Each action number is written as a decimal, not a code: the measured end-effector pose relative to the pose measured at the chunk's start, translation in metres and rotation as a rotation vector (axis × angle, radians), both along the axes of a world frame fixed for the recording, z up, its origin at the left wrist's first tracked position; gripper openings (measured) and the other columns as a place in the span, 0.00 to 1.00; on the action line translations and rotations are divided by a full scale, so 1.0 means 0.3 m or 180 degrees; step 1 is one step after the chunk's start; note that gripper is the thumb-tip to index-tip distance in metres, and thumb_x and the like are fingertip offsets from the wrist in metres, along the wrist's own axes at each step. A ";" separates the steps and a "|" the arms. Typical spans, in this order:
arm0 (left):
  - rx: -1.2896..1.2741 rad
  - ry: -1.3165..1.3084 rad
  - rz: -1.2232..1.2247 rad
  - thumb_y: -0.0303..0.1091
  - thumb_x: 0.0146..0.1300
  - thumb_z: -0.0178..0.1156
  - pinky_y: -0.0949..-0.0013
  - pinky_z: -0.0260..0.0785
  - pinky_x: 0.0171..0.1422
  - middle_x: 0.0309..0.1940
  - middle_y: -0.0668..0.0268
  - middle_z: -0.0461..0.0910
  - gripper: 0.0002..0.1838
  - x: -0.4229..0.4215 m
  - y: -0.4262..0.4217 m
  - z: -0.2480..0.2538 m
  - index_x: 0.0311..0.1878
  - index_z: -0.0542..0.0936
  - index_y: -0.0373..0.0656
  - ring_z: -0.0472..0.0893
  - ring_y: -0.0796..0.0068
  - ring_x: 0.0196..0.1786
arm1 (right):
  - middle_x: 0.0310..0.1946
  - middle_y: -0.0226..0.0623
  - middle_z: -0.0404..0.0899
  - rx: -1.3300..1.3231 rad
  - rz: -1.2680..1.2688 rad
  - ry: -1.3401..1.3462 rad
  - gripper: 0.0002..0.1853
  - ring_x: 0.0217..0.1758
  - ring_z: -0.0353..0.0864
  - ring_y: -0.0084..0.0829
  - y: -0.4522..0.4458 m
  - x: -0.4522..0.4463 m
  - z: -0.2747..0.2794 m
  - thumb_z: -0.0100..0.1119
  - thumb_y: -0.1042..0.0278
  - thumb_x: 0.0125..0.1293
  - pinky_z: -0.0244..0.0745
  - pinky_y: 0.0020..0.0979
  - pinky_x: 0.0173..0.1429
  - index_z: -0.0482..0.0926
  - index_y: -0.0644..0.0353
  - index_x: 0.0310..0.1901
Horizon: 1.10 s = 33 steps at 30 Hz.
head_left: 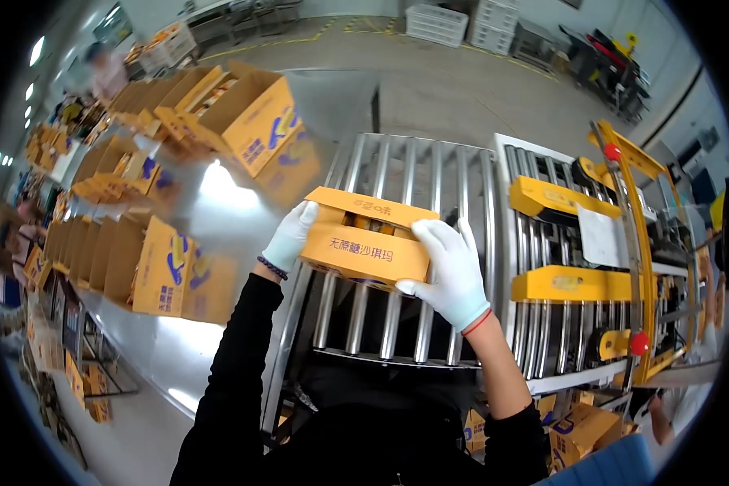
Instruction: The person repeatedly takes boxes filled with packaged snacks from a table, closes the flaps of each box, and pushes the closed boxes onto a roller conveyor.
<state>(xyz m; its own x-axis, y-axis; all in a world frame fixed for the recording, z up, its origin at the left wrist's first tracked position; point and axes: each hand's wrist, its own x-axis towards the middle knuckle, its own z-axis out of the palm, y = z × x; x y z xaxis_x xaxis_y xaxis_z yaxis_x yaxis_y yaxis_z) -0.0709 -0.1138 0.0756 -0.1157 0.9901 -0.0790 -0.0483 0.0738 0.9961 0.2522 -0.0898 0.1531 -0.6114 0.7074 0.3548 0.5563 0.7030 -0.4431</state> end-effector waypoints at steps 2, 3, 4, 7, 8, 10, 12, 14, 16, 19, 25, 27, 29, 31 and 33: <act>0.0066 -0.0119 0.0028 0.60 0.80 0.53 0.68 0.69 0.70 0.61 0.62 0.80 0.36 0.058 0.031 -0.003 0.70 0.73 0.32 0.78 0.75 0.63 | 0.63 0.41 0.79 0.0350 -0.0058 -0.0238 0.40 0.71 0.74 0.41 -0.013 0.055 -0.033 0.78 0.54 0.53 0.50 0.57 0.85 0.75 0.62 0.66; 0.0021 -0.0094 0.0084 0.56 0.80 0.54 0.69 0.69 0.69 0.61 0.62 0.81 0.34 0.082 0.033 0.011 0.70 0.73 0.32 0.78 0.75 0.63 | 0.65 0.39 0.78 0.0480 -0.0066 -0.0243 0.40 0.72 0.74 0.40 -0.027 0.072 -0.059 0.78 0.54 0.53 0.54 0.55 0.84 0.75 0.62 0.66; -0.0026 -0.0061 0.0154 0.53 0.80 0.55 0.69 0.70 0.69 0.61 0.62 0.81 0.32 0.099 0.032 0.027 0.70 0.73 0.32 0.78 0.75 0.63 | 0.65 0.39 0.78 0.0519 -0.0164 -0.0260 0.40 0.72 0.74 0.40 -0.046 0.076 -0.083 0.78 0.54 0.53 0.55 0.53 0.84 0.75 0.62 0.66; -0.0180 -0.0056 0.0188 0.45 0.79 0.58 0.69 0.70 0.69 0.61 0.61 0.81 0.29 0.101 0.022 0.040 0.71 0.73 0.31 0.78 0.75 0.63 | 0.66 0.42 0.78 0.0498 -0.0311 -0.0162 0.42 0.73 0.74 0.41 -0.087 0.048 -0.095 0.80 0.58 0.50 0.60 0.51 0.83 0.75 0.62 0.67; -0.0135 -0.0060 0.0148 0.44 0.79 0.59 0.70 0.70 0.68 0.61 0.61 0.81 0.28 0.099 0.020 0.042 0.71 0.73 0.31 0.78 0.75 0.62 | 0.66 0.42 0.77 0.0582 -0.0387 -0.0424 0.42 0.74 0.73 0.41 -0.091 0.039 -0.097 0.79 0.55 0.50 0.59 0.49 0.83 0.75 0.62 0.67; -0.0091 -0.0039 0.0123 0.43 0.79 0.59 0.70 0.70 0.68 0.61 0.61 0.80 0.28 0.098 0.027 0.050 0.71 0.73 0.31 0.79 0.75 0.62 | 0.69 0.44 0.74 0.0555 -0.0447 -0.0546 0.45 0.75 0.70 0.41 -0.093 0.025 -0.118 0.81 0.58 0.48 0.57 0.50 0.84 0.72 0.63 0.69; 0.0043 0.0135 0.0167 0.40 0.79 0.58 0.70 0.71 0.66 0.60 0.62 0.81 0.26 0.111 0.062 0.056 0.70 0.74 0.31 0.79 0.76 0.60 | 0.69 0.44 0.74 0.0497 -0.0424 -0.0774 0.45 0.76 0.70 0.41 -0.056 0.037 -0.076 0.80 0.55 0.51 0.56 0.49 0.84 0.71 0.63 0.69; 0.0007 -0.0067 0.0219 0.37 0.78 0.58 0.70 0.72 0.64 0.58 0.61 0.82 0.24 0.158 0.129 0.032 0.69 0.74 0.31 0.80 0.76 0.59 | 0.68 0.44 0.73 0.0470 -0.0421 -0.1055 0.45 0.76 0.68 0.41 0.019 0.075 -0.041 0.79 0.53 0.53 0.51 0.49 0.86 0.70 0.62 0.70; 0.0440 0.0110 0.0663 0.37 0.77 0.58 0.67 0.73 0.65 0.58 0.56 0.83 0.24 0.270 0.261 -0.137 0.69 0.73 0.32 0.81 0.70 0.59 | 0.73 0.47 0.70 0.0640 -0.0710 -0.1487 0.49 0.80 0.64 0.43 0.110 0.114 -0.059 0.80 0.53 0.52 0.48 0.49 0.87 0.67 0.65 0.73; 0.0796 0.0286 0.0658 0.43 0.79 0.57 0.61 0.67 0.74 0.64 0.53 0.79 0.32 0.600 0.344 -0.161 0.76 0.67 0.31 0.76 0.63 0.67 | 0.78 0.49 0.63 0.0498 -0.0989 -0.1291 0.60 0.84 0.58 0.46 0.206 0.160 -0.099 0.82 0.47 0.48 0.45 0.48 0.88 0.60 0.66 0.78; 0.0328 0.1505 -0.1786 0.54 0.75 0.60 0.56 0.69 0.74 0.63 0.48 0.80 0.35 0.548 0.255 0.053 0.73 0.73 0.36 0.77 0.53 0.69 | 0.78 0.55 0.62 0.0630 -0.1302 -0.1164 0.54 0.83 0.57 0.51 0.212 0.311 -0.102 0.77 0.49 0.55 0.46 0.49 0.88 0.60 0.71 0.77; 0.0912 0.2100 -0.0510 0.47 0.70 0.65 0.59 0.69 0.74 0.63 0.44 0.78 0.30 0.328 0.289 0.103 0.68 0.76 0.36 0.77 0.51 0.69 | 0.77 0.57 0.63 0.0814 -0.1506 -0.1034 0.49 0.82 0.58 0.53 0.218 0.367 -0.134 0.72 0.53 0.59 0.47 0.50 0.87 0.61 0.72 0.76; 0.0871 0.2961 0.0738 0.40 0.65 0.67 0.57 0.70 0.72 0.60 0.47 0.79 0.28 0.040 0.339 0.275 0.65 0.76 0.36 0.79 0.50 0.64 | 0.77 0.58 0.63 0.0906 -0.1560 -0.0921 0.43 0.82 0.58 0.56 0.218 0.407 -0.155 0.66 0.61 0.62 0.47 0.50 0.87 0.62 0.72 0.76; 0.0551 0.4182 0.1986 0.41 0.61 0.70 0.53 0.70 0.66 0.52 0.57 0.82 0.26 -0.256 0.395 0.347 0.59 0.78 0.40 0.81 0.54 0.59 | 0.78 0.55 0.62 0.0728 -0.1653 -0.0950 0.41 0.82 0.57 0.57 0.242 0.433 -0.176 0.62 0.68 0.62 0.48 0.51 0.87 0.61 0.69 0.77; -0.0119 0.5768 0.2840 0.43 0.62 0.67 0.34 0.59 0.65 0.50 0.66 0.84 0.21 -0.509 0.450 0.243 0.57 0.78 0.52 0.82 0.65 0.57 | 0.73 0.52 0.71 0.0913 -0.1677 -0.0792 0.35 0.78 0.65 0.55 0.251 0.391 -0.119 0.59 0.74 0.60 0.47 0.51 0.87 0.70 0.62 0.73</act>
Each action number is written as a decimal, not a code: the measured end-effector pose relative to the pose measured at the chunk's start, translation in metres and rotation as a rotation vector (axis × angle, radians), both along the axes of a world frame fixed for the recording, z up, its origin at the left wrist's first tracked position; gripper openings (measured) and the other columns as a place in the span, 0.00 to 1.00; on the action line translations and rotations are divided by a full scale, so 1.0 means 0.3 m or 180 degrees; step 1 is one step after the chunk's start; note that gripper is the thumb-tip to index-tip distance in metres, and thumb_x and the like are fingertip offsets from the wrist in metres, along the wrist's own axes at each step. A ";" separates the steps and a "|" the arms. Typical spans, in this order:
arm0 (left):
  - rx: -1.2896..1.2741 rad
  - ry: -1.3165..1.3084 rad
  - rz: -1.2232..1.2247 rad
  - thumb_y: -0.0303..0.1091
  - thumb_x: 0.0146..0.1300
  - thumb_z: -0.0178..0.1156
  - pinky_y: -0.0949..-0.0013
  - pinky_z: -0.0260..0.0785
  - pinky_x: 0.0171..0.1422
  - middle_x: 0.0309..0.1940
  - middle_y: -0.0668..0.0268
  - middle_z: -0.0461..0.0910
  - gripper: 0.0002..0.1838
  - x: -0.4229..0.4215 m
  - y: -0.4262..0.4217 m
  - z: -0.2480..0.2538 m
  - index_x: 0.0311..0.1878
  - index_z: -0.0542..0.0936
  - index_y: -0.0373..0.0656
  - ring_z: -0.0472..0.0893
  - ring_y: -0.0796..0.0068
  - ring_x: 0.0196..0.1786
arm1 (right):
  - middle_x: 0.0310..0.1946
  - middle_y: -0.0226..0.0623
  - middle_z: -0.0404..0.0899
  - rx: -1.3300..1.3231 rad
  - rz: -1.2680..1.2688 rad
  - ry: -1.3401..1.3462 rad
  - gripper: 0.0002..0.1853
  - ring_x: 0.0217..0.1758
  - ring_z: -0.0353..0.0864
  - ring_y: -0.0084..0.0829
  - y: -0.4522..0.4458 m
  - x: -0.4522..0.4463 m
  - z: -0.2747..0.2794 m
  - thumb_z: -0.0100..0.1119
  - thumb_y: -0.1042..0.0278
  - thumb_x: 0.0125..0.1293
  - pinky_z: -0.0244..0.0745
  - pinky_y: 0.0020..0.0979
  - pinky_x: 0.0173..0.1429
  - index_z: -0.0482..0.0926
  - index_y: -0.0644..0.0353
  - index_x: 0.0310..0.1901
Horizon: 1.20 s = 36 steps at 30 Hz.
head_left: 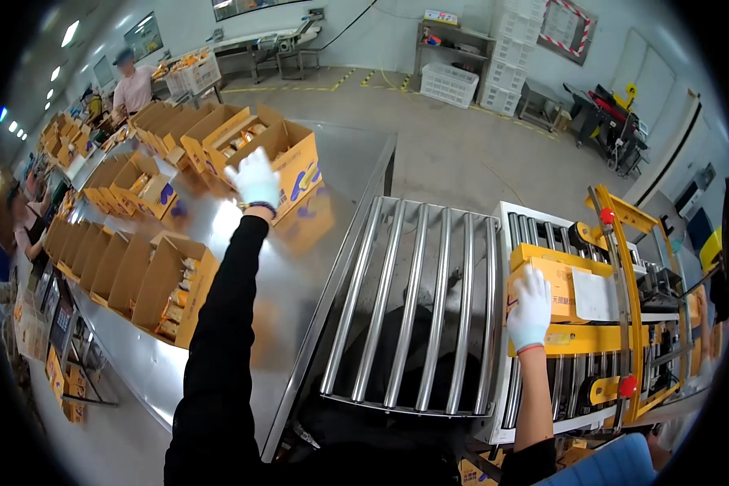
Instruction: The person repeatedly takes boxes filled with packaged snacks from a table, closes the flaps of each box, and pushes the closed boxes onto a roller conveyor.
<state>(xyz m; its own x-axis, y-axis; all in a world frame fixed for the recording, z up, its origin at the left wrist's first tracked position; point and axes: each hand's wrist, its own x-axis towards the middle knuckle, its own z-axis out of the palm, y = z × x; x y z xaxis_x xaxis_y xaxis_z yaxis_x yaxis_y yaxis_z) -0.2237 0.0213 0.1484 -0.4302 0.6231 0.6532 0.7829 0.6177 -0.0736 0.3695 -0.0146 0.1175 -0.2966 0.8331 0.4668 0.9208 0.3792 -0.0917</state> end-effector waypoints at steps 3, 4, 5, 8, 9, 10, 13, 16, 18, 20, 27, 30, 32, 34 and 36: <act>-0.0418 -0.0401 -0.0276 0.41 0.68 0.61 0.45 0.68 0.58 0.35 0.63 0.87 0.06 -0.125 0.038 -0.202 0.44 0.81 0.52 0.87 0.59 0.46 | 0.60 0.46 0.83 -0.1679 0.0812 0.0459 0.23 0.67 0.78 0.50 0.007 -0.068 -0.017 0.61 0.74 0.62 0.58 0.49 0.83 0.81 0.56 0.61; -0.0546 -0.0447 -0.0688 0.36 0.70 0.56 0.47 0.70 0.53 0.36 0.60 0.87 0.04 -0.010 -0.038 -0.135 0.42 0.80 0.52 0.87 0.55 0.45 | 0.56 0.45 0.85 -0.1548 0.1246 0.1584 0.20 0.64 0.81 0.49 0.000 -0.106 -0.113 0.62 0.74 0.63 0.62 0.48 0.81 0.83 0.56 0.58; -0.0534 -0.0849 -0.0953 0.36 0.69 0.57 0.42 0.68 0.53 0.35 0.58 0.86 0.04 0.038 -0.063 -0.161 0.41 0.79 0.50 0.86 0.51 0.44 | 0.58 0.46 0.84 -0.1468 0.1363 0.1389 0.22 0.66 0.80 0.50 -0.029 -0.166 -0.089 0.63 0.72 0.64 0.64 0.47 0.80 0.81 0.57 0.61; -0.0433 -0.0846 -0.1930 0.33 0.72 0.57 0.48 0.73 0.49 0.36 0.51 0.84 0.05 0.261 -0.365 -0.092 0.43 0.79 0.42 0.84 0.46 0.44 | 0.67 0.53 0.76 -0.1121 0.1486 0.1368 0.33 0.73 0.73 0.52 -0.086 -0.339 -0.056 0.69 0.67 0.63 0.65 0.45 0.79 0.73 0.60 0.70; -0.0478 -0.1593 -0.2302 0.30 0.71 0.59 0.50 0.74 0.52 0.38 0.51 0.85 0.06 0.311 -0.474 -0.034 0.45 0.82 0.42 0.84 0.46 0.46 | 0.70 0.56 0.71 -0.1093 0.1432 0.1646 0.38 0.75 0.69 0.54 -0.110 -0.393 -0.036 0.72 0.63 0.61 0.63 0.46 0.80 0.70 0.60 0.72; -0.0270 -0.1548 -0.2743 0.32 0.69 0.62 0.50 0.75 0.54 0.38 0.56 0.85 0.06 0.331 -0.565 -0.032 0.45 0.83 0.43 0.84 0.50 0.47 | 0.73 0.59 0.67 -0.1055 0.1367 0.1908 0.43 0.78 0.64 0.56 -0.129 -0.438 -0.003 0.75 0.60 0.59 0.61 0.48 0.81 0.67 0.60 0.74; -0.0630 -0.2328 -0.3331 0.32 0.64 0.68 0.56 0.72 0.69 0.59 0.52 0.83 0.06 0.417 -0.675 0.117 0.42 0.85 0.41 0.82 0.51 0.63 | 0.79 0.53 0.59 -0.0871 0.1927 0.0237 0.51 0.82 0.55 0.59 -0.165 -0.512 0.048 0.78 0.47 0.53 0.47 0.58 0.85 0.66 0.52 0.77; -0.0743 -0.3090 -0.4195 0.32 0.63 0.70 0.58 0.62 0.80 0.75 0.46 0.71 0.08 0.480 -0.615 0.179 0.41 0.85 0.39 0.73 0.47 0.75 | 0.69 0.36 0.76 -0.0685 0.2679 0.0080 0.29 0.77 0.65 0.53 -0.215 -0.471 0.012 0.74 0.47 0.61 0.48 0.66 0.81 0.84 0.46 0.62; -0.1392 -0.4224 -0.3927 0.33 0.65 0.69 0.60 0.65 0.78 0.71 0.46 0.75 0.08 0.492 -0.526 0.206 0.43 0.86 0.39 0.77 0.48 0.72 | 0.63 0.35 0.82 -0.1448 0.2675 0.1130 0.20 0.73 0.73 0.47 -0.209 -0.446 0.000 0.70 0.50 0.67 0.52 0.58 0.83 0.89 0.50 0.56; -0.2190 -0.3658 -0.3296 0.39 0.71 0.64 0.64 0.75 0.64 0.58 0.58 0.85 0.11 0.536 -0.402 0.172 0.48 0.87 0.43 0.85 0.60 0.58 | 0.61 0.39 0.84 -0.3584 0.2262 0.3070 0.17 0.70 0.75 0.43 -0.196 -0.424 0.019 0.65 0.58 0.73 0.63 0.38 0.79 0.88 0.58 0.57; -0.0664 -0.2354 -0.3531 0.39 0.65 0.70 0.56 0.76 0.55 0.40 0.61 0.81 0.12 0.675 -0.294 -0.092 0.41 0.81 0.42 0.83 0.58 0.47 | 0.73 0.52 0.65 -0.0030 0.1119 0.0475 0.49 0.77 0.63 0.54 -0.166 -0.476 0.191 0.80 0.62 0.49 0.53 0.54 0.83 0.67 0.63 0.74; 0.0675 -0.2242 -0.2486 0.40 0.54 0.81 0.59 0.76 0.59 0.45 0.58 0.74 0.25 0.658 -0.381 -0.110 0.43 0.75 0.38 0.79 0.60 0.52 | 0.72 0.55 0.65 -0.0365 0.1114 0.0759 0.56 0.77 0.62 0.56 -0.236 -0.476 0.100 0.81 0.52 0.48 0.49 0.59 0.84 0.62 0.70 0.75; 0.1670 -0.4183 -0.2177 0.41 0.60 0.78 0.61 0.75 0.66 0.52 0.57 0.76 0.29 0.644 -0.408 -0.245 0.54 0.74 0.33 0.79 0.64 0.60 | 0.69 0.50 0.68 -0.0793 0.1282 0.0487 0.57 0.76 0.65 0.53 -0.310 -0.435 0.020 0.84 0.50 0.44 0.46 0.63 0.85 0.64 0.65 0.75; 0.1334 -0.5229 -0.2080 0.41 0.67 0.73 0.60 0.77 0.66 0.58 0.52 0.77 0.34 0.611 -0.353 -0.311 0.64 0.69 0.28 0.80 0.66 0.62 | 0.73 0.47 0.68 -0.0851 0.1080 -0.0234 0.54 0.79 0.63 0.49 -0.295 -0.369 0.003 0.81 0.47 0.50 0.47 0.58 0.86 0.65 0.60 0.76; 0.1062 -0.5585 -0.2395 0.41 0.72 0.67 0.63 0.81 0.56 0.54 0.53 0.82 0.27 0.693 -0.283 -0.270 0.64 0.74 0.30 0.86 0.65 0.52 | 0.73 0.39 0.69 -0.0791 0.0671 -0.0699 0.54 0.79 0.63 0.45 -0.259 -0.344 0.104 0.81 0.50 0.49 0.46 0.57 0.87 0.65 0.55 0.77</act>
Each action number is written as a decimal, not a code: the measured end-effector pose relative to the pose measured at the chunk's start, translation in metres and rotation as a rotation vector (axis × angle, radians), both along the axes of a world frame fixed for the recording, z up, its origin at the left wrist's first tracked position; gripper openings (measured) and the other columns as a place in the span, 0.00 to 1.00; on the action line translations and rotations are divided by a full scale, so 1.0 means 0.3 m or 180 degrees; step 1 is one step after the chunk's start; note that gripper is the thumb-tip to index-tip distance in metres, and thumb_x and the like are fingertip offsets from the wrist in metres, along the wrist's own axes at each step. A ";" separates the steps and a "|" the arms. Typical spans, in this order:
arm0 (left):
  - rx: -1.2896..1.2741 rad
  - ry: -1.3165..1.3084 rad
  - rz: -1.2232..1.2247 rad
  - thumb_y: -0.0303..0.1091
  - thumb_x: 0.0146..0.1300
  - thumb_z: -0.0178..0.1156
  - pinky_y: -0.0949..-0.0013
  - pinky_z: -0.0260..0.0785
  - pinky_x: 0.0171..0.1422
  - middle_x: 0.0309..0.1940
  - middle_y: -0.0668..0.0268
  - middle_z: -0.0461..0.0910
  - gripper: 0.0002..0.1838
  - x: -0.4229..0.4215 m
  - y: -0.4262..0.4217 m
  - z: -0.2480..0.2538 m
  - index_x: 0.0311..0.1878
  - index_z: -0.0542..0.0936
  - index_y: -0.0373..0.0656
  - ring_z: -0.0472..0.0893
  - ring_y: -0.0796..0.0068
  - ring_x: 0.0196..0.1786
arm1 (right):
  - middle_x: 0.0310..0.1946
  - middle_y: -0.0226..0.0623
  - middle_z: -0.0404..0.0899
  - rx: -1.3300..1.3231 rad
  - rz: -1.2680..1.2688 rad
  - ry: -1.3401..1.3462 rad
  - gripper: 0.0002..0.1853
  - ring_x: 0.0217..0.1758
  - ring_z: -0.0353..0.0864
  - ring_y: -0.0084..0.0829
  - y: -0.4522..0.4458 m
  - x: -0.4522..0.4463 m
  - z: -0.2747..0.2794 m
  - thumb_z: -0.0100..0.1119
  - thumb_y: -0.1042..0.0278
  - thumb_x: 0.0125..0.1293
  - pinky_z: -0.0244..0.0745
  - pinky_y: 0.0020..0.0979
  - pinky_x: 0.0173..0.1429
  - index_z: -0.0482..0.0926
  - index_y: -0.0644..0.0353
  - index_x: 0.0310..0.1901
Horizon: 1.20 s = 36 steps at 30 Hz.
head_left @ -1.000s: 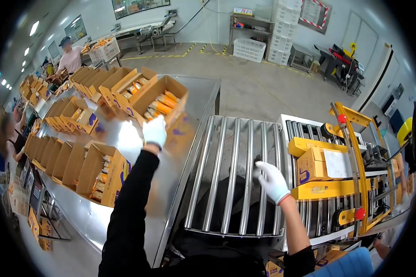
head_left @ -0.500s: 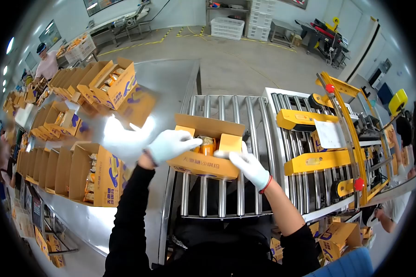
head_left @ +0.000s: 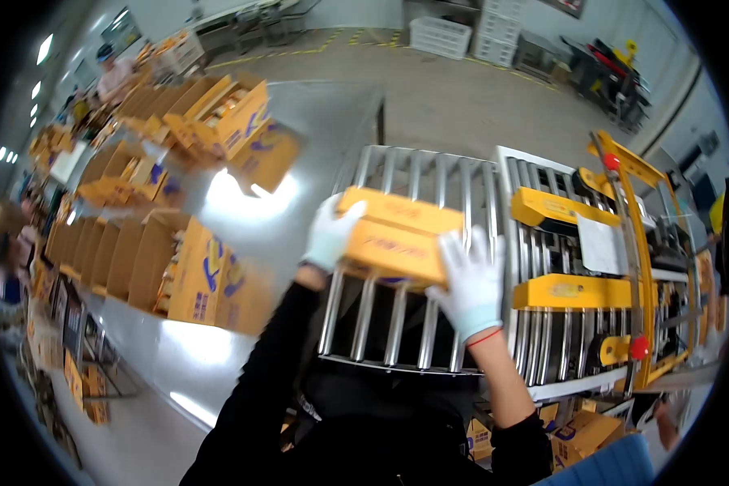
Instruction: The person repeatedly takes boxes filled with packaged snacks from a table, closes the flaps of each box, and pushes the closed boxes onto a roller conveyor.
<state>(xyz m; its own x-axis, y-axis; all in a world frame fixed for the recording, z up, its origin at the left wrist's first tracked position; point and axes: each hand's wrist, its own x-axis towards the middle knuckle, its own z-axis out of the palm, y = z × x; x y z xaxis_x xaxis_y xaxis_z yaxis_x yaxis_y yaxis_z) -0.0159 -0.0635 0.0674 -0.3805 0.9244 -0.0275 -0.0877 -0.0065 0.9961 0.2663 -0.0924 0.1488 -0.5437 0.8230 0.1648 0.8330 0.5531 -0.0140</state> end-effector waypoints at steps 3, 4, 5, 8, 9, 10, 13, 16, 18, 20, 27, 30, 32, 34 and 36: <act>0.0381 0.0459 0.0240 0.41 0.74 0.64 0.64 0.81 0.58 0.57 0.55 0.82 0.27 0.284 0.130 -0.051 0.68 0.73 0.33 0.85 0.66 0.56 | 0.78 0.40 0.65 0.0187 -0.0343 -0.0313 0.57 0.83 0.59 0.43 0.146 0.054 -0.015 0.82 0.50 0.48 0.43 0.54 0.88 0.62 0.56 0.79; 0.0443 0.0458 0.0000 0.41 0.75 0.63 0.64 0.80 0.58 0.58 0.56 0.82 0.27 0.395 0.145 -0.072 0.69 0.72 0.34 0.85 0.66 0.57 | 0.79 0.42 0.63 0.0225 -0.0286 -0.0160 0.58 0.84 0.57 0.44 0.196 0.073 -0.063 0.82 0.49 0.48 0.42 0.53 0.89 0.60 0.56 0.80; 0.0374 0.0251 -0.0484 0.42 0.76 0.62 0.65 0.80 0.58 0.59 0.56 0.82 0.27 0.485 0.133 -0.070 0.70 0.72 0.35 0.85 0.67 0.58 | 0.80 0.44 0.61 0.0216 -0.0266 -0.0067 0.58 0.85 0.55 0.45 0.235 0.088 -0.089 0.81 0.50 0.49 0.42 0.51 0.89 0.59 0.58 0.80; -0.0591 -0.0669 -0.2665 0.42 0.78 0.59 0.66 0.79 0.60 0.62 0.59 0.82 0.28 0.516 0.057 -0.044 0.74 0.71 0.38 0.84 0.68 0.61 | 0.81 0.47 0.58 0.0360 -0.0549 -0.0182 0.50 0.86 0.52 0.47 0.298 0.136 -0.110 0.70 0.54 0.63 0.43 0.49 0.89 0.56 0.63 0.81; -0.0636 -0.0664 -0.2598 0.41 0.78 0.58 0.69 0.79 0.58 0.60 0.60 0.82 0.26 0.442 -0.004 -0.020 0.73 0.71 0.39 0.85 0.71 0.58 | 0.81 0.47 0.59 0.0484 -0.0519 -0.0063 0.49 0.86 0.53 0.48 0.303 0.180 -0.125 0.69 0.55 0.63 0.43 0.49 0.89 0.56 0.63 0.81; -0.0681 -0.0659 -0.2531 0.40 0.79 0.58 0.71 0.79 0.57 0.57 0.62 0.82 0.25 0.367 -0.066 0.009 0.73 0.72 0.39 0.85 0.74 0.55 | 0.81 0.48 0.59 0.0602 -0.0504 0.0074 0.48 0.86 0.53 0.49 0.308 0.216 -0.140 0.67 0.57 0.64 0.43 0.49 0.89 0.55 0.63 0.81; 0.0035 0.1415 -0.0592 0.41 0.75 0.61 0.61 0.72 0.64 0.52 0.61 0.84 0.19 -0.013 -0.316 0.090 0.62 0.77 0.42 0.85 0.67 0.51 | 0.79 0.50 0.63 0.0890 -0.0712 0.0352 0.38 0.83 0.57 0.51 0.309 0.290 -0.190 0.64 0.66 0.63 0.48 0.51 0.87 0.65 0.61 0.76; -0.0037 0.3457 0.1915 0.43 0.70 0.64 0.50 0.65 0.71 0.46 0.60 0.85 0.14 -0.432 -0.631 0.131 0.51 0.82 0.44 0.85 0.60 0.48 | 0.76 0.47 0.68 0.0828 -0.0725 0.0054 0.26 0.84 0.58 0.48 0.325 0.332 -0.211 0.62 0.72 0.62 0.49 0.50 0.86 0.79 0.58 0.65; -0.1576 0.5913 0.3225 0.43 0.70 0.64 0.45 0.60 0.75 0.38 0.61 0.86 0.11 -0.560 -0.799 0.210 0.42 0.84 0.46 0.85 0.57 0.42 | 0.71 0.45 0.74 0.0598 -0.0652 0.0153 0.17 0.80 0.64 0.47 0.279 0.282 -0.193 0.60 0.77 0.62 0.55 0.49 0.84 0.86 0.58 0.53; -0.1867 0.5429 0.2517 0.42 0.69 0.64 0.43 0.58 0.77 0.33 0.62 0.85 0.11 -0.523 -0.834 0.233 0.39 0.85 0.45 0.85 0.57 0.40 | 0.69 0.45 0.76 -0.0925 -0.0331 0.1764 0.17 0.77 0.68 0.49 0.251 0.199 -0.237 0.62 0.74 0.63 0.59 0.49 0.82 0.86 0.58 0.54; -0.0296 0.4753 0.0602 0.42 0.55 0.74 0.30 0.43 0.83 0.55 0.62 0.86 0.09 -0.201 -0.760 0.324 0.32 0.90 0.47 0.74 0.55 0.72 | 0.74 0.49 0.67 -0.0489 0.1323 0.2001 0.47 0.80 0.61 0.52 -0.022 -0.286 -0.060 0.79 0.59 0.51 0.51 0.54 0.85 0.69 0.57 0.74; 0.0473 0.3297 0.0007 0.37 0.41 0.83 0.43 0.51 0.84 0.79 0.47 0.64 0.16 -0.171 -0.671 0.355 0.32 0.88 0.44 0.64 0.40 0.80 | 0.70 0.37 0.73 -0.0285 0.2113 0.1035 0.37 0.79 0.65 0.42 -0.017 -0.256 -0.070 0.77 0.63 0.52 0.51 0.55 0.85 0.77 0.52 0.67; 0.0217 0.1928 -0.0760 0.31 0.50 0.80 0.57 0.60 0.80 0.79 0.45 0.65 0.14 -0.186 -0.574 0.326 0.33 0.82 0.39 0.67 0.44 0.79 | 0.58 0.33 0.83 -0.0718 0.2624 0.1058 0.25 0.73 0.74 0.34 -0.009 -0.187 -0.104 0.75 0.62 0.56 0.57 0.51 0.83 0.84 0.51 0.58; -0.0496 0.1406 -0.0929 0.37 0.54 0.79 0.60 0.66 0.76 0.73 0.52 0.73 0.15 -0.200 -0.452 0.312 0.32 0.83 0.40 0.78 0.51 0.69 | 0.46 0.36 0.87 -0.1108 0.2420 0.1726 0.15 0.57 0.86 0.35 -0.020 -0.165 -0.054 0.70 0.60 0.66 0.66 0.40 0.79 0.88 0.53 0.53; -0.0155 0.2023 -0.0868 0.38 0.55 0.78 0.58 0.67 0.73 0.68 0.54 0.76 0.15 -0.187 -0.333 0.221 0.35 0.83 0.40 0.78 0.51 0.64 | 0.47 0.42 0.87 -0.2459 0.1573 0.2217 0.19 0.55 0.87 0.41 0.011 -0.123 -0.021 0.70 0.59 0.66 0.71 0.38 0.74 0.87 0.57 0.56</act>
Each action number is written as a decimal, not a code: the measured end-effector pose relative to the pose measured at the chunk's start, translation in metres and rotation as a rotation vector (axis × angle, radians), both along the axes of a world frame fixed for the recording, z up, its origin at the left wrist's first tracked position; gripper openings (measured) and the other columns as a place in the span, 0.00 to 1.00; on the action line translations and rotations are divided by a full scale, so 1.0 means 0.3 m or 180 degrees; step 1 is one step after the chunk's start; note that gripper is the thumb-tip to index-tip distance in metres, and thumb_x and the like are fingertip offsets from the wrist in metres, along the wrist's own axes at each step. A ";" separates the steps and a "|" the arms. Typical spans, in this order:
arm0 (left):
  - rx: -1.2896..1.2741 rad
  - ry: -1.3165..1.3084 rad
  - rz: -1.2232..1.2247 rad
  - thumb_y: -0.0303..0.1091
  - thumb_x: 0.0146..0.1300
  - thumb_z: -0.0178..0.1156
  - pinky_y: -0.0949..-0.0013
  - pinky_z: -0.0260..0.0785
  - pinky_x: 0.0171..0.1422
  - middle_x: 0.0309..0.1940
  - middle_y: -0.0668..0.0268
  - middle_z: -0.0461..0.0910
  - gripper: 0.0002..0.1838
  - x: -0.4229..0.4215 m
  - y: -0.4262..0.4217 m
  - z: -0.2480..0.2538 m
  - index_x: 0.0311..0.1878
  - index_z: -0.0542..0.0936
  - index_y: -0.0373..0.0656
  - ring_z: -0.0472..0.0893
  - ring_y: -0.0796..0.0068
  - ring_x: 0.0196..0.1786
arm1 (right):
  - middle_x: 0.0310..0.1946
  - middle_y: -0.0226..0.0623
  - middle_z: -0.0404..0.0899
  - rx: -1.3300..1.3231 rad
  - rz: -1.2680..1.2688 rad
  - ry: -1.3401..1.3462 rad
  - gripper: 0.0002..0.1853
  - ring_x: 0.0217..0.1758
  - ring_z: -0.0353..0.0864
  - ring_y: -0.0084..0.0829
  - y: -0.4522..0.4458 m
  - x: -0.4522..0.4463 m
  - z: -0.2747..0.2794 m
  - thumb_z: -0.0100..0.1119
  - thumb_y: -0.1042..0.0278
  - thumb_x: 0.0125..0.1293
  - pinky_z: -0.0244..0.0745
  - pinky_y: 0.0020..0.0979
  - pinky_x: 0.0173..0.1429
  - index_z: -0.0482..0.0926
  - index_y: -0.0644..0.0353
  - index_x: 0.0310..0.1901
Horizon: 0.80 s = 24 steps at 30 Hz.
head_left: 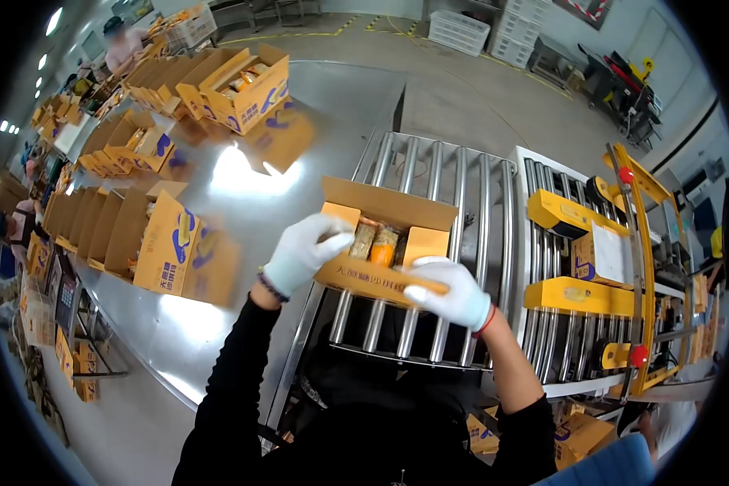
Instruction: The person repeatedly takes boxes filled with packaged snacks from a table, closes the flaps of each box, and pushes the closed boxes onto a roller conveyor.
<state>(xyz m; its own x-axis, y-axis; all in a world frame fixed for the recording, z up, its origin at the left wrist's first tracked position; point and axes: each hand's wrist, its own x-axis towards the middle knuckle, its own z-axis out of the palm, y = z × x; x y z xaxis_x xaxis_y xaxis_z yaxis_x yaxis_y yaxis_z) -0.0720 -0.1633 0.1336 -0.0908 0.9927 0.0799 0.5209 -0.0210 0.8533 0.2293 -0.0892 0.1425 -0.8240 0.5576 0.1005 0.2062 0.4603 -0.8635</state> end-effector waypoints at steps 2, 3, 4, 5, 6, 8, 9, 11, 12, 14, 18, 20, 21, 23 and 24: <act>0.0470 0.0610 -0.0026 0.39 0.57 0.77 0.57 0.69 0.70 0.63 0.56 0.79 0.15 0.036 0.067 -0.060 0.38 0.82 0.39 0.79 0.50 0.59 | 0.57 0.47 0.83 0.1040 -0.0287 -0.0183 0.33 0.63 0.80 0.47 0.037 -0.017 0.015 0.73 0.62 0.63 0.68 0.41 0.76 0.76 0.60 0.69; 0.0981 0.1198 0.0511 0.38 0.57 0.76 0.56 0.70 0.67 0.58 0.56 0.79 0.17 0.060 0.075 -0.079 0.42 0.81 0.39 0.79 0.50 0.56 | 0.62 0.46 0.79 0.1843 -0.0513 -0.0348 0.36 0.67 0.76 0.48 0.056 -0.035 0.067 0.73 0.62 0.61 0.65 0.44 0.78 0.73 0.60 0.71; 0.1478 0.1790 0.1046 0.38 0.58 0.76 0.54 0.71 0.64 0.54 0.56 0.79 0.18 0.075 0.068 -0.090 0.46 0.80 0.39 0.78 0.49 0.52 | 0.66 0.46 0.75 0.2625 -0.0745 -0.0511 0.39 0.71 0.73 0.49 0.054 -0.057 0.125 0.74 0.61 0.60 0.61 0.48 0.81 0.71 0.59 0.73; 0.1188 0.1886 0.1350 0.39 0.63 0.74 0.56 0.70 0.69 0.60 0.55 0.79 0.25 0.083 0.046 -0.096 0.57 0.78 0.36 0.78 0.54 0.60 | 0.69 0.46 0.72 0.2783 -0.1026 -0.0613 0.42 0.71 0.70 0.50 0.046 -0.069 0.138 0.77 0.59 0.55 0.56 0.52 0.82 0.71 0.61 0.71; 0.1161 0.1918 0.1363 0.39 0.63 0.74 0.56 0.70 0.69 0.60 0.55 0.79 0.25 0.074 0.030 -0.135 0.57 0.78 0.36 0.78 0.54 0.60 | 0.69 0.46 0.72 0.2755 -0.1008 -0.0584 0.42 0.71 0.70 0.50 0.025 -0.073 0.127 0.77 0.59 0.55 0.56 0.52 0.82 0.71 0.61 0.71; 0.0483 -0.1387 0.1230 0.41 0.68 0.73 0.60 0.70 0.72 0.62 0.56 0.79 0.31 0.023 0.009 -0.230 0.65 0.73 0.32 0.78 0.63 0.64 | 0.64 0.45 0.74 0.2400 -0.1187 -0.0623 0.46 0.66 0.73 0.49 -0.061 -0.057 0.085 0.79 0.56 0.52 0.59 0.52 0.81 0.70 0.62 0.71; -0.0090 -0.2027 0.0934 0.41 0.70 0.71 0.65 0.73 0.70 0.61 0.56 0.80 0.34 0.029 0.000 -0.153 0.69 0.70 0.27 0.79 0.70 0.64 | 0.63 0.44 0.75 0.2286 -0.0958 -0.0724 0.47 0.65 0.74 0.47 -0.112 -0.035 0.046 0.80 0.54 0.50 0.59 0.52 0.81 0.70 0.62 0.71; -0.0183 -0.1675 0.0843 0.39 0.71 0.70 0.66 0.76 0.66 0.59 0.55 0.81 0.32 0.051 0.046 -0.127 0.68 0.71 0.27 0.81 0.70 0.61 | 0.60 0.42 0.75 0.2485 -0.0673 -0.0990 0.50 0.62 0.75 0.43 -0.143 0.018 -0.053 0.81 0.49 0.48 0.60 0.52 0.80 0.70 0.61 0.71; -0.0276 -0.1342 0.0719 0.37 0.71 0.70 0.68 0.78 0.63 0.57 0.55 0.82 0.30 0.081 0.079 -0.113 0.67 0.71 0.28 0.83 0.71 0.58 | 0.59 0.40 0.76 0.2377 -0.0739 -0.1088 0.49 0.62 0.76 0.41 -0.132 0.058 -0.027 0.82 0.49 0.48 0.59 0.51 0.80 0.70 0.60 0.71; -0.0240 -0.1920 0.0641 0.35 0.72 0.67 0.69 0.82 0.56 0.53 0.54 0.83 0.24 0.218 0.192 -0.103 0.63 0.74 0.29 0.85 0.71 0.52 | 0.62 0.41 0.76 0.2316 -0.1066 -0.1711 0.48 0.65 0.76 0.39 -0.088 0.115 0.033 0.83 0.54 0.47 0.58 0.52 0.80 0.71 0.58 0.70; 0.0545 -0.1348 0.0492 0.46 0.74 0.63 0.62 0.71 0.70 0.63 0.45 0.78 0.33 0.644 0.412 -0.216 0.72 0.69 0.32 0.78 0.58 0.66 | 0.77 0.52 0.63 0.2517 -0.2201 -0.2104 0.60 0.82 0.58 0.56 0.136 0.241 -0.074 0.84 0.57 0.44 0.48 0.52 0.87 0.60 0.63 0.79; -0.0019 -0.1539 -0.0532 0.52 0.74 0.60 0.58 0.66 0.77 0.67 0.41 0.76 0.38 0.767 0.403 -0.210 0.76 0.66 0.34 0.75 0.52 0.73 | 0.80 0.53 0.59 0.2710 -0.2319 -0.2493 0.56 0.83 0.55 0.56 0.199 0.260 -0.058 0.78 0.52 0.54 0.46 0.51 0.87 0.58 0.66 0.79; -0.0302 -0.1358 -0.0986 0.52 0.77 0.58 0.59 0.69 0.74 0.64 0.44 0.79 0.33 0.776 0.394 -0.228 0.72 0.72 0.34 0.79 0.55 0.68 | 0.80 0.53 0.59 0.2731 -0.2311 -0.2473 0.56 0.83 0.55 0.56 0.221 0.284 -0.079 0.78 0.52 0.54 0.46 0.51 0.87 0.58 0.66 0.79; -0.1391 -0.1100 -0.1770 0.52 0.78 0.57 0.60 0.72 0.69 0.59 0.51 0.82 0.29 0.670 0.336 -0.225 0.67 0.78 0.36 0.81 0.59 0.64 | 0.80 0.53 0.59 0.3066 -0.2616 -0.2128 0.46 0.83 0.55 0.56 0.257 0.349 -0.148 0.67 0.52 0.65 0.46 0.51 0.87 0.59 0.68 0.78; -0.0502 -0.0760 -0.1400 0.51 0.78 0.56 0.59 0.71 0.70 0.57 0.51 0.82 0.28 0.589 0.243 -0.231 0.67 0.77 0.36 0.80 0.58 0.64 | 0.80 0.53 0.59 0.3060 -0.2630 -0.2127 0.46 0.83 0.55 0.56 0.258 0.380 -0.152 0.67 0.52 0.65 0.46 0.51 0.87 0.59 0.68 0.78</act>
